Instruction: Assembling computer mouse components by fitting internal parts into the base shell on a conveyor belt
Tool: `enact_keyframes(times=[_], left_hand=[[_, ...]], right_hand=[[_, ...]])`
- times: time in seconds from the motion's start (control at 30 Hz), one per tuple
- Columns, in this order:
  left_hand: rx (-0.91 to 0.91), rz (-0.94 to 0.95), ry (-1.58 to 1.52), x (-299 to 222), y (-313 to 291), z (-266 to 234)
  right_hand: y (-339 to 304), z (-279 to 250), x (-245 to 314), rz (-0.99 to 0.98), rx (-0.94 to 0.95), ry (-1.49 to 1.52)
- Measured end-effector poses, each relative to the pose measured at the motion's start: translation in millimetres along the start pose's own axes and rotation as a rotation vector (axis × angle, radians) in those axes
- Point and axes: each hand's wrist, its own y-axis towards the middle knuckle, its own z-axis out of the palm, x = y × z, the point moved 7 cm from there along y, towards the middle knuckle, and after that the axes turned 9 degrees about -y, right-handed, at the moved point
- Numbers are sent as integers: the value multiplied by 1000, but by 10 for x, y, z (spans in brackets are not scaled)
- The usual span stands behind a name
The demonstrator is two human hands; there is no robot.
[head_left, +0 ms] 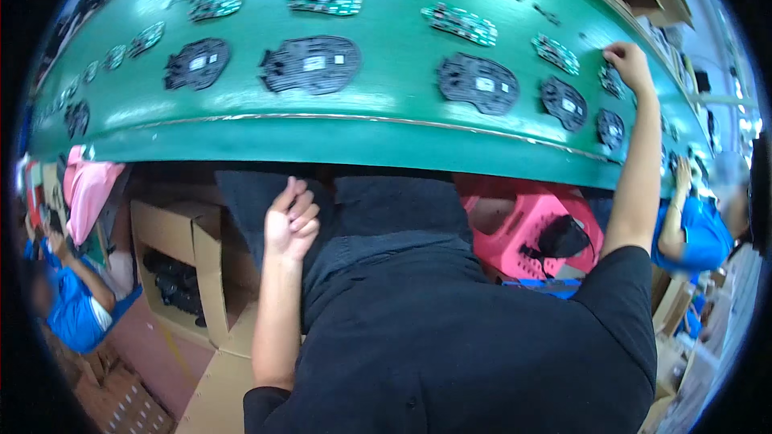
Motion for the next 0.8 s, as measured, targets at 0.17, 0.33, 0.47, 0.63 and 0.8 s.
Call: enact_keyframes(times=[0.17, 0.33, 0.47, 0.63, 0.8], left_hand=[[169, 128, -132, -131, 170, 87], [48, 324, -243, -391, 335, -36], [16, 382, -274, -476, 451, -19], [111, 226, -29, -291, 239, 201], [191, 256, 520, 217, -547, 1203]], right_hand=[[-332, -411, 749, -74, -196, 480], [-1106, -777, 2885, -406, -185, 834], [-1668, -828, 3943, -593, -98, 1266], [-1902, -532, 4475, -521, 96, 1825], [-2130, -453, 4815, -584, 294, 2085]])
